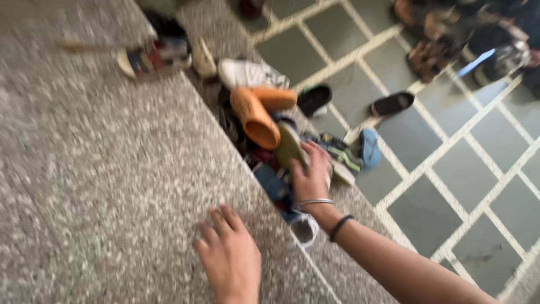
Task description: The person wipes the inside of a wooden cabinet with a cloth, then picks up various shoes from the floor and places them inside the cabinet one by one.
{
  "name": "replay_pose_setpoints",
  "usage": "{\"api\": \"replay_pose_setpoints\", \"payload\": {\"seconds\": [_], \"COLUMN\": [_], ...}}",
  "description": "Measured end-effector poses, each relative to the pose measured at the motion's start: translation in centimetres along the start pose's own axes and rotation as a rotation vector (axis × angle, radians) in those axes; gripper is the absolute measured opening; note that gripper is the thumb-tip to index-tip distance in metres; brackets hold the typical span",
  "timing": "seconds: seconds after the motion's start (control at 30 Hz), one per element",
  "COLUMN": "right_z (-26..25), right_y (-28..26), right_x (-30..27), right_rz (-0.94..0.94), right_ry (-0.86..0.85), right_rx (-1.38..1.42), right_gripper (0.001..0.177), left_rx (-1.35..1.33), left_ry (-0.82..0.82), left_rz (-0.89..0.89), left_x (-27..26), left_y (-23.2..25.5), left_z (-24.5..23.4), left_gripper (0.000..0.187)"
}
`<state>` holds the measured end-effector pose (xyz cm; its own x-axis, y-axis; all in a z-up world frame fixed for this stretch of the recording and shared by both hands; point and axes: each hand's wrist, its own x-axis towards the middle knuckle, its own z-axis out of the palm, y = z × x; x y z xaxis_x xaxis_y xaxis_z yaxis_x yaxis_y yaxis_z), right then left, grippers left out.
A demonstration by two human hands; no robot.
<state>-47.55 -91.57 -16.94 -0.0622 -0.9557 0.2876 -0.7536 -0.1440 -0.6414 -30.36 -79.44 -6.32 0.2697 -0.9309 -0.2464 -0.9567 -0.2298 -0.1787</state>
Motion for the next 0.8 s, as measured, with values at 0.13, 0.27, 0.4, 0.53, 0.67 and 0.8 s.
{"api": "replay_pose_setpoints", "payload": {"seconds": [0.13,0.27,0.4,0.53,0.67,0.8], "right_z": [-0.8,-0.8,-1.0,-2.2,-4.0,-5.8], "right_y": [8.2,11.8,10.5,7.5,2.9,-2.9], "right_x": [2.7,2.4,2.5,2.6,2.2,-0.7], "right_rz": [0.306,0.385,0.455,0.476,0.505,0.347], "right_ry": [-0.007,-0.195,-0.26,-0.335,-0.414,-0.242], "right_rx": [-0.206,-0.197,-0.221,-0.197,0.139,0.047], "right_gripper": [0.056,0.065,0.059,0.058,0.052,0.042], "left_rx": [-0.315,-0.646,-0.733,-0.688,-0.773,-0.989], "left_ry": [0.169,0.058,-0.09,-0.091,-0.039,0.147], "left_rz": [0.02,-0.043,-0.112,-0.115,-0.13,-0.092], "left_x": [-0.3,-1.0,-0.7,-0.4,-0.3,-0.9], "left_y": [2.6,4.2,3.7,2.8,2.8,3.5], "left_z": [-0.3,-0.4,-1.0,-1.0,-0.3,0.9], "left_gripper": [0.06,0.046,0.043,0.048,0.049,0.046]}}
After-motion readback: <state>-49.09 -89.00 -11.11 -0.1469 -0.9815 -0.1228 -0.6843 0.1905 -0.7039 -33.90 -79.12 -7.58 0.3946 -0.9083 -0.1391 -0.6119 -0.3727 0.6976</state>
